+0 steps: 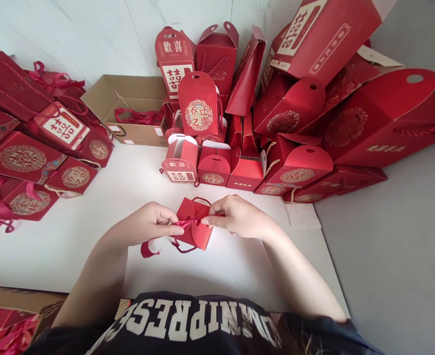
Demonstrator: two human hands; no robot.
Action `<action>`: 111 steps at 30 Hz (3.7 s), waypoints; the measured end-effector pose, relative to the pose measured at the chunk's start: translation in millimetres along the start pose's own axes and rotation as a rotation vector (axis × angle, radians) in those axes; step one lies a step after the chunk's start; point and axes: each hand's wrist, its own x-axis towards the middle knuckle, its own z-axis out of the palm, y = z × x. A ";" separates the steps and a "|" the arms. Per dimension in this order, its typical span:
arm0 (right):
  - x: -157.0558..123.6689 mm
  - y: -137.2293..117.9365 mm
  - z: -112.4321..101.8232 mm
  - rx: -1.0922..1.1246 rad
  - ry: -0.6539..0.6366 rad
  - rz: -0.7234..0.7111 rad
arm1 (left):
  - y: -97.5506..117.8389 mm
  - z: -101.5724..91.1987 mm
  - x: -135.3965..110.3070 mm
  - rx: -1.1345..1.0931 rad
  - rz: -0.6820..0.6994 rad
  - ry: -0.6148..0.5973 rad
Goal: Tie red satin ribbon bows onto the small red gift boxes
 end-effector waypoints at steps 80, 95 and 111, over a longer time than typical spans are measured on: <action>-24.1 -20.0 -6.7 -0.175 0.011 -0.391 | 2.5 -20.5 -4.2 -0.321 0.174 0.164; 3.3 -2.6 2.1 0.028 -0.032 -0.076 | -12.0 -38.1 -23.6 -0.107 0.071 -0.160; 19.1 1.5 31.1 -0.130 0.353 -0.301 | -11.2 -9.2 2.5 -0.027 0.058 0.147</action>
